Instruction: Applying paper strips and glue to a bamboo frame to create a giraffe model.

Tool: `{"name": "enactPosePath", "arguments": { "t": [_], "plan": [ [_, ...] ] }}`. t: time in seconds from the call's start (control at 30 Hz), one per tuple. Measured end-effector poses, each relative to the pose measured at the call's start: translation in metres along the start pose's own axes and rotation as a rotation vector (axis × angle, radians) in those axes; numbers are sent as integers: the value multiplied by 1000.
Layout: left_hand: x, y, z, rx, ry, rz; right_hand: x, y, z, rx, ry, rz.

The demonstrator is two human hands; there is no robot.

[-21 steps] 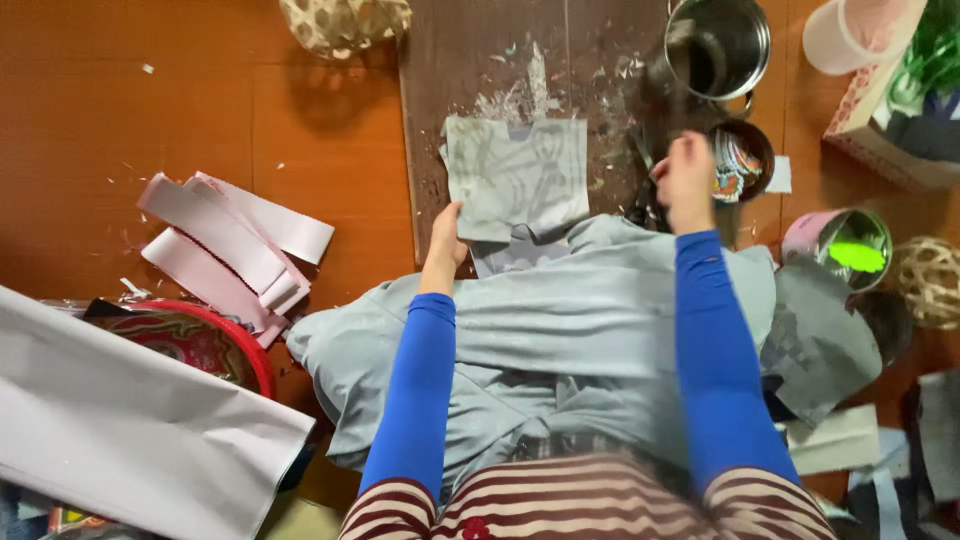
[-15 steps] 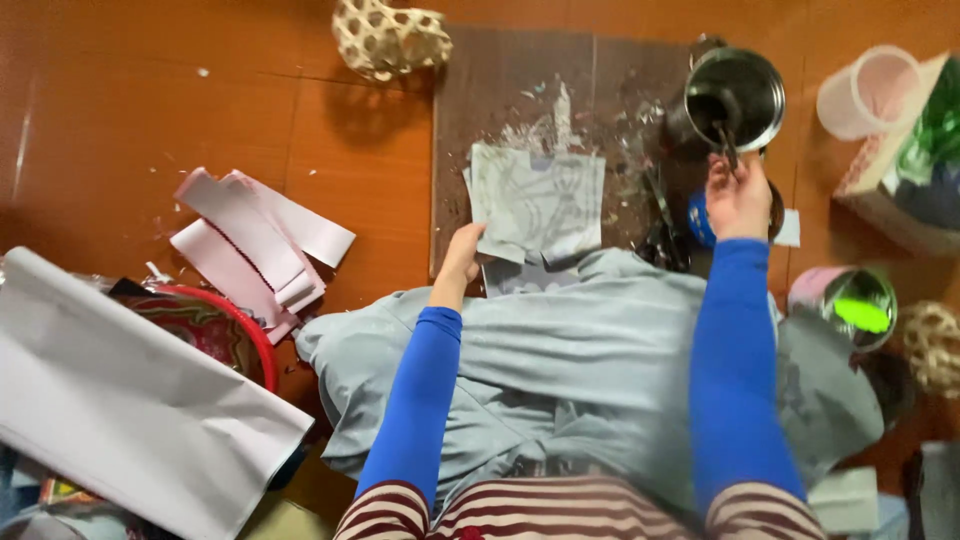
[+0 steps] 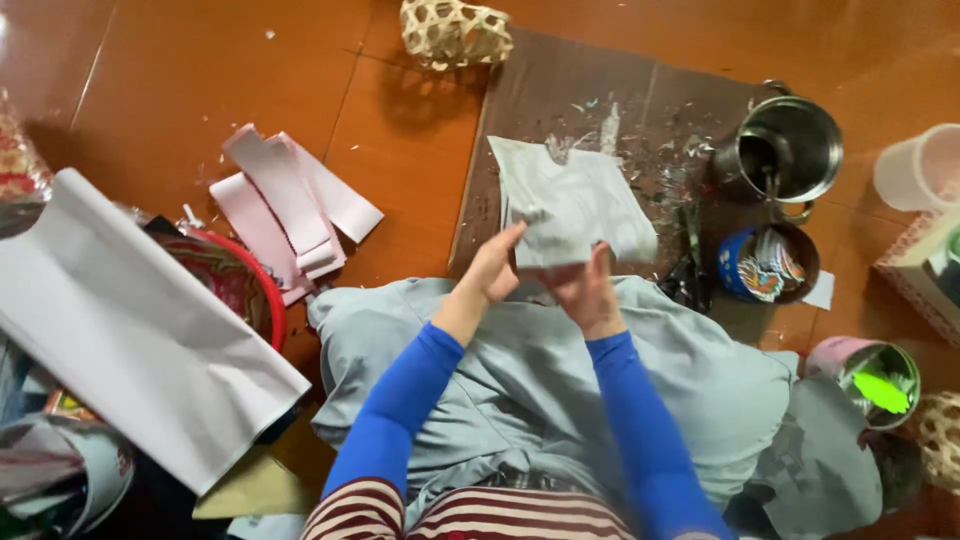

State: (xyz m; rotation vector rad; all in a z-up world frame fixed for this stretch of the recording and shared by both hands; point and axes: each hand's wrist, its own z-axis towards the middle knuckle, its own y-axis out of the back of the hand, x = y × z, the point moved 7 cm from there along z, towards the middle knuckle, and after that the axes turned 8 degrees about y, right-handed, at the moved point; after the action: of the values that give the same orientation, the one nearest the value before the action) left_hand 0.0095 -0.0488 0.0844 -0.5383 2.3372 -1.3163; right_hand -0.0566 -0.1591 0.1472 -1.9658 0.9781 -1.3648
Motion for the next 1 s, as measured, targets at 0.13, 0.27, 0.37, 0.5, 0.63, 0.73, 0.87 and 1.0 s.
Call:
{"name": "enactPosePath", "arguments": {
  "t": [0.13,0.27,0.37,0.5,0.63,0.73,0.87,1.0],
  "plan": [
    [6,-8,-47,-35,123,119,15,21,2,-210,47,188],
    [-62,19,-12,5,78,1115,62,-13,-11,-212,218,172],
    [-174,18,45,-200,-319,1705,88,-21,-17,-248,344,65],
    [-308,14,94,-900,-614,1814,84,23,-17,-369,373,-68],
    [-341,3,124,-1084,-611,1793,79,43,-11,-394,320,-92],
    [-348,-7,124,-1144,-478,1828,71,44,-2,-345,272,-56],
    [-340,-43,78,-1159,-631,2001,71,46,0,-386,271,-168],
    [-299,-89,17,-841,-941,2183,94,15,-11,-396,330,-311]
  ]
}}
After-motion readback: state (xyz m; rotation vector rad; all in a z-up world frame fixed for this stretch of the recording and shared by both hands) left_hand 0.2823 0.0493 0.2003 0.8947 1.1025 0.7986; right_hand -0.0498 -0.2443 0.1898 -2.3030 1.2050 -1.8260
